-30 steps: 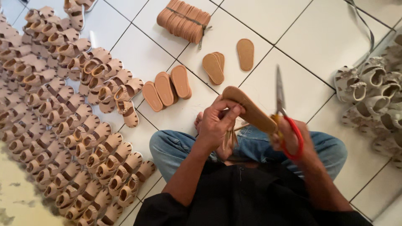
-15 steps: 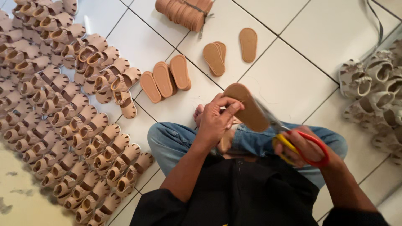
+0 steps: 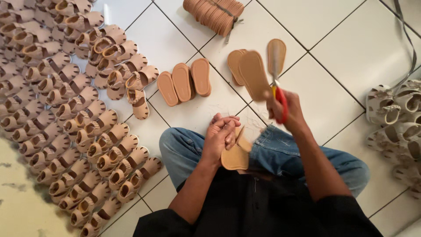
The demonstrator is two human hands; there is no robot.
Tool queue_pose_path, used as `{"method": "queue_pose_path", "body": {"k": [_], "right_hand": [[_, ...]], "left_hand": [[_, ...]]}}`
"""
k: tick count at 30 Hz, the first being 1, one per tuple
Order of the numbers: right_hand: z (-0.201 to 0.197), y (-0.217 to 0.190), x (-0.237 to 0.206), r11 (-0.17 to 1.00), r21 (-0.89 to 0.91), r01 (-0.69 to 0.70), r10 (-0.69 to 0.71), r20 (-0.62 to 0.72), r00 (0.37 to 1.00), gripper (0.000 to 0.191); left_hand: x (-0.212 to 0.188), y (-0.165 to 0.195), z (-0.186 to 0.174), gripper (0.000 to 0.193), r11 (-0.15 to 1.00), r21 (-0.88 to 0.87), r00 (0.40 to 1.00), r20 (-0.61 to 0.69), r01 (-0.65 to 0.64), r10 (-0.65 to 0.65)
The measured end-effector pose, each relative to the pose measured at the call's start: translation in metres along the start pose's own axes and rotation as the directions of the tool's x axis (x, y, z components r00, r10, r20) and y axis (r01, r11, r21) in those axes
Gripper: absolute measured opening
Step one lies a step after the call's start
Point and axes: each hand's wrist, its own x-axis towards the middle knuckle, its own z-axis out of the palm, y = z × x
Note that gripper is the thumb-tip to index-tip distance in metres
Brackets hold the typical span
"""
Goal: The person sits on the floor among many sandals and uses scissors to trim loose threads from the edges of foam sandal insoles, one at a time, then stacks the finished insoles with a pile of others on the floor.
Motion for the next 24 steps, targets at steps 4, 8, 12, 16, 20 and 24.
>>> {"method": "queue_pose_path", "body": {"k": [4, 8, 12, 16, 20, 24], "right_hand": [[0.000, -0.006, -0.026, 0.952, -0.242, 0.189, -0.188, 0.026, 0.982, 0.016], [0.009, 0.005, -0.111, 0.804, 0.055, 0.592, -0.581, 0.285, 0.763, 0.060], [0.017, 0.000, -0.130, 0.810, -0.244, 0.534, -0.544, 0.031, 0.839, 0.042], [-0.015, -0.021, -0.123, 0.875, -0.465, 0.134, -0.258, -0.213, 0.943, 0.024], [-0.047, -0.042, -0.107, 0.989, 0.031, 0.143, -0.136, -0.167, 0.977, 0.023], [-0.059, -0.049, -0.112, 0.957, -0.206, 0.203, -0.248, -0.222, 0.943, 0.022]], "left_hand": [[0.013, -0.006, -0.015, 0.016, 0.990, -0.138, 0.999, 0.019, -0.031, 0.034], [0.029, -0.014, -0.002, 0.017, 0.984, -0.164, 0.993, -0.114, -0.062, 0.044], [0.028, -0.017, 0.029, 0.024, 0.989, -0.146, 0.999, -0.037, -0.012, 0.007], [0.007, -0.011, 0.045, 0.034, 0.999, 0.019, 0.996, 0.081, 0.036, -0.037], [-0.008, -0.009, 0.052, 0.030, 0.998, 0.067, 0.929, 0.367, 0.022, -0.045], [-0.001, -0.004, 0.054, 0.030, 0.958, 0.287, 0.939, 0.324, 0.017, -0.114]]}}
